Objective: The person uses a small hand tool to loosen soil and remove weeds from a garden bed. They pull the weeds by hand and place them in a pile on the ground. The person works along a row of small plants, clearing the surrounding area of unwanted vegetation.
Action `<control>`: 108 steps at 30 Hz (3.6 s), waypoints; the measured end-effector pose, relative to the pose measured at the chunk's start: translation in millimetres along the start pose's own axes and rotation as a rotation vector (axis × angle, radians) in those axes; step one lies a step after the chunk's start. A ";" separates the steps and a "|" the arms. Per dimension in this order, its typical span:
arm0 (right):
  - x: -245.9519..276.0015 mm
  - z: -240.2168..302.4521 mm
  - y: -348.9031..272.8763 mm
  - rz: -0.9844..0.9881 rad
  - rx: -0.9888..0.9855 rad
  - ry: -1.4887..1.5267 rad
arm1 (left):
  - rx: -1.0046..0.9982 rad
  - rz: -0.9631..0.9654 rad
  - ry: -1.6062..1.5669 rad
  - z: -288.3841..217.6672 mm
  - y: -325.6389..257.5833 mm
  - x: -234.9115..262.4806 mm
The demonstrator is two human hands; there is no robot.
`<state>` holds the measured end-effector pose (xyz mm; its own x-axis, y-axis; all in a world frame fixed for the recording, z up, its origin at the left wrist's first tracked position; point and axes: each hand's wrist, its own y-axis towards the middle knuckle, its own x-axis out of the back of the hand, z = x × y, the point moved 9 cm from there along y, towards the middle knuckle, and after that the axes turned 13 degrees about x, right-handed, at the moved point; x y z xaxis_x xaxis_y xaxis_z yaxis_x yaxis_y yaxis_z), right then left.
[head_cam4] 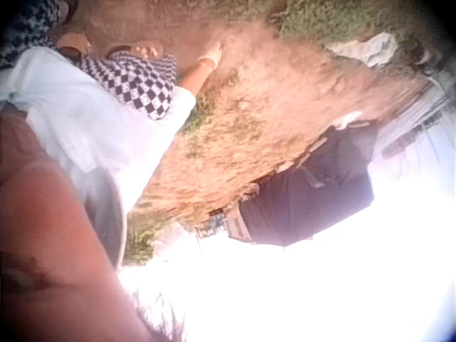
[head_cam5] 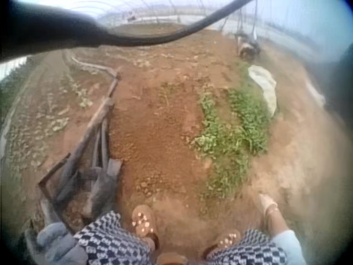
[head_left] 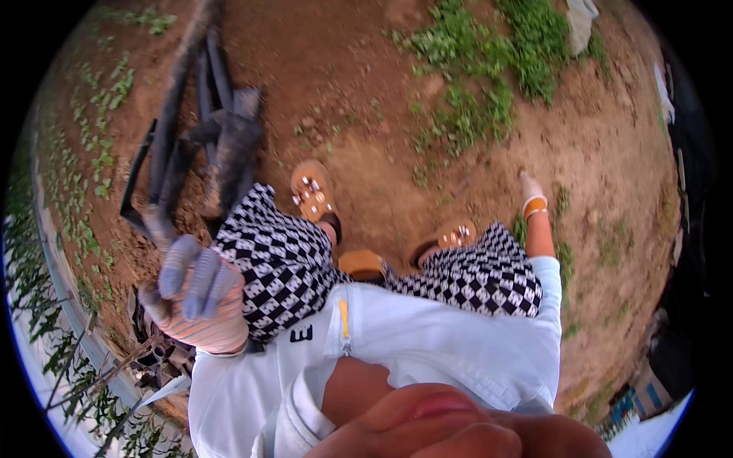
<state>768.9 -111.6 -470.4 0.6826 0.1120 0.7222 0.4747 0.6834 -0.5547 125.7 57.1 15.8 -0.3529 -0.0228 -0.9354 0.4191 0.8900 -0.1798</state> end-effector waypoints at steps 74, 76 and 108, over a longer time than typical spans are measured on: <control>-177.7 506.7 19.9 0.145 0.537 0.516 | 0.168 -0.176 0.173 3.0 78.7 15.7; -144.8 488.4 37.6 0.159 0.416 0.797 | 0.231 -0.114 0.166 7.6 88.1 16.8; 36.4 292.5 48.7 -0.216 0.216 1.231 | 0.225 -0.203 0.198 14.6 77.3 -1.6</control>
<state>654.4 136.8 -350.2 0.7210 -0.6795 -0.1357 0.6200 0.7202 -0.3114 170.9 119.3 -1.0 -0.5936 -0.0811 -0.8007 0.4895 0.7534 -0.4391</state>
